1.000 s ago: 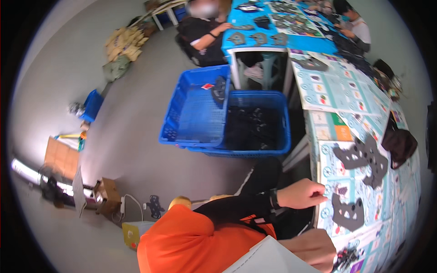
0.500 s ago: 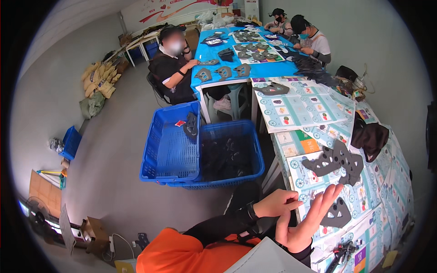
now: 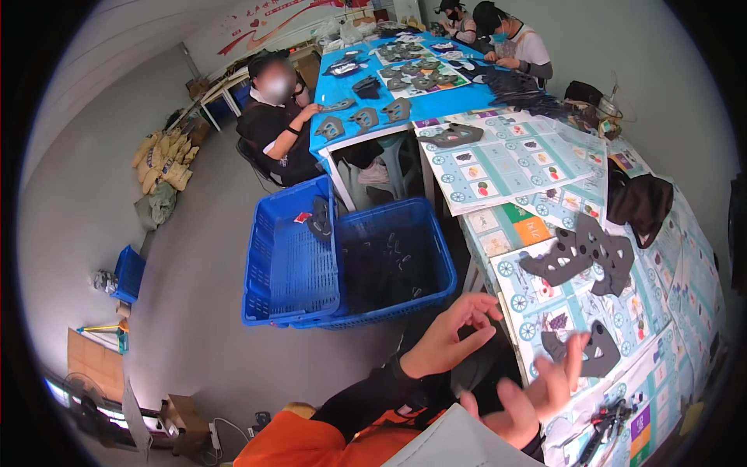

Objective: Applying adhesive to grey shoe upper components using a pneumatic spray gun.

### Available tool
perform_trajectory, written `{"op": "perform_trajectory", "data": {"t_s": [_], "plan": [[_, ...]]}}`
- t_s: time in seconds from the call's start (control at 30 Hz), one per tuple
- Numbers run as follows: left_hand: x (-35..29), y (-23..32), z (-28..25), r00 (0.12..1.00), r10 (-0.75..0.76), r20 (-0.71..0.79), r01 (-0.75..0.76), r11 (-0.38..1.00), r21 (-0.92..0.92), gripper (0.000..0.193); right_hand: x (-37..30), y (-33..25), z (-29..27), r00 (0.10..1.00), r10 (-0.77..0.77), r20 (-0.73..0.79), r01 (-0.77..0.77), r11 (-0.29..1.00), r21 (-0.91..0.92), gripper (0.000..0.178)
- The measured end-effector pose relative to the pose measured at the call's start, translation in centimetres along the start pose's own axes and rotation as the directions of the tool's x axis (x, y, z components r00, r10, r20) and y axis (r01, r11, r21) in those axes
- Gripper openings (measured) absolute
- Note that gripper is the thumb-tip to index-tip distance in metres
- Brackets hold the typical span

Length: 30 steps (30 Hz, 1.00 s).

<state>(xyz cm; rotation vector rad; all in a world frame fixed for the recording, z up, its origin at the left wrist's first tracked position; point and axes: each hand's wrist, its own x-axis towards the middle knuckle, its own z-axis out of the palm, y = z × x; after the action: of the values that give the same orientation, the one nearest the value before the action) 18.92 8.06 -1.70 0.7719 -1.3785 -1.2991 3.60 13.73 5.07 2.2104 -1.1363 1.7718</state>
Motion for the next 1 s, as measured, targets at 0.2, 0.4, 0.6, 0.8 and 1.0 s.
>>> {"op": "perform_trajectory", "data": {"t_s": [0.2, 0.4, 0.6, 0.8, 1.0], "plan": [[-0.3, -0.4, -0.1, 0.998, -0.059, 0.022, 0.059, 0.998, -0.030, 0.036, -0.8, 0.0, 0.7, 1.000, 0.006, 0.031, -0.007, 0.999, 0.034, 0.054], [0.1, -0.6, -0.9, 0.996, -0.060, 0.061, 0.062, 0.998, -0.032, 0.034, 0.4, 1.1, -0.8, 0.997, 0.000, 0.071, -0.059, 0.559, 0.827, 0.082], [0.2, -0.3, -0.6, 0.993, -0.117, 0.016, 0.116, 0.992, 0.056, 0.038, 2.4, 1.6, 0.1, 0.860, 0.244, 0.448, -0.103, 0.943, -0.317, 0.079], [1.3, -0.4, -0.3, 0.999, -0.034, 0.002, 0.033, 0.981, 0.189, 0.046, 3.4, 1.7, -0.1, 0.716, 0.475, 0.512, -0.611, 0.781, 0.131, 0.080], [2.4, -0.5, -0.2, 0.995, 0.036, 0.095, -0.074, 0.899, 0.432, 0.053, 1.3, 4.8, 0.3, 0.351, 0.361, 0.864, -0.930, 0.246, 0.274, 0.080]]}}
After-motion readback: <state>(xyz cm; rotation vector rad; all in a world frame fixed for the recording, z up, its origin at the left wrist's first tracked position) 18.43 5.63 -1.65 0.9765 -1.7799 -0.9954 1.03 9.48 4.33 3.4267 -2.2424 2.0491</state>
